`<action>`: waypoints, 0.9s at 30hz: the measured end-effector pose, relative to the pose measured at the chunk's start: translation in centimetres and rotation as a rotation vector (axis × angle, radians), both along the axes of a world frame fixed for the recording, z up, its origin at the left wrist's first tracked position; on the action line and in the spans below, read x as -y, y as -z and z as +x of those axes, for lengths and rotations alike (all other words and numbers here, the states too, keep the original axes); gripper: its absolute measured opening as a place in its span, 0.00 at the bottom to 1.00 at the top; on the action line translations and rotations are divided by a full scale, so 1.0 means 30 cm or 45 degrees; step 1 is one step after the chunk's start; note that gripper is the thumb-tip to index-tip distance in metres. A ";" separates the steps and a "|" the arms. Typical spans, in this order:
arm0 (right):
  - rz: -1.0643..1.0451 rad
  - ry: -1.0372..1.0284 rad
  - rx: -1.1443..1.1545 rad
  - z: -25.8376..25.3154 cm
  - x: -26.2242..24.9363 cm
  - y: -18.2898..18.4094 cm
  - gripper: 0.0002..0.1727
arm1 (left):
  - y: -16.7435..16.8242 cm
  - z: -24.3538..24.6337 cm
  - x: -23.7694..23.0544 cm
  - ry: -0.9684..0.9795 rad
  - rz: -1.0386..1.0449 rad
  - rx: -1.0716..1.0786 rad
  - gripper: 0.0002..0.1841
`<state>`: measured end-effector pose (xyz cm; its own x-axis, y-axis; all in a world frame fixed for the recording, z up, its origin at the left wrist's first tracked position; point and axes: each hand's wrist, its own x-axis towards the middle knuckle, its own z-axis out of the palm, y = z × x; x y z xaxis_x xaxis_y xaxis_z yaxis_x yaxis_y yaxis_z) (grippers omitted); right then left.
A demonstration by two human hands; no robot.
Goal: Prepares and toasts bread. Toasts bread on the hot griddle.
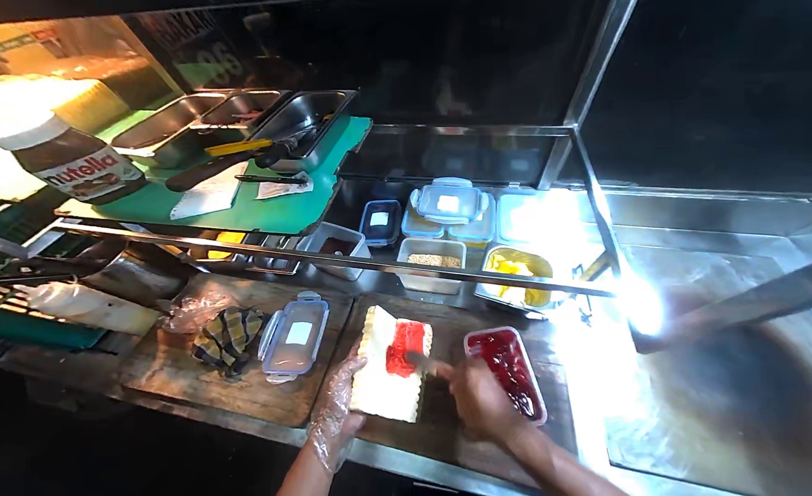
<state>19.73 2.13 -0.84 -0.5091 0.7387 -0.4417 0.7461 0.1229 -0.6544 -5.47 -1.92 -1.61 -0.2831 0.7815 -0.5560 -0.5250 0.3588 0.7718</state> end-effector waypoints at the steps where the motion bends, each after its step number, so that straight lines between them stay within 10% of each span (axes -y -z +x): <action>1: -0.117 0.069 -0.005 -0.003 0.075 -0.035 0.23 | 0.003 -0.005 -0.001 0.007 0.011 0.015 0.23; 11: 0.032 0.480 -0.176 -0.132 0.394 -0.044 0.20 | 0.008 -0.070 0.007 0.117 0.038 0.107 0.24; 16: 0.171 0.473 -0.034 -0.222 0.101 0.007 0.24 | 0.030 -0.086 -0.004 0.202 0.089 0.113 0.26; 27: 0.265 0.507 -0.046 -0.136 0.287 0.016 0.22 | 0.054 -0.094 -0.008 0.231 0.108 0.171 0.29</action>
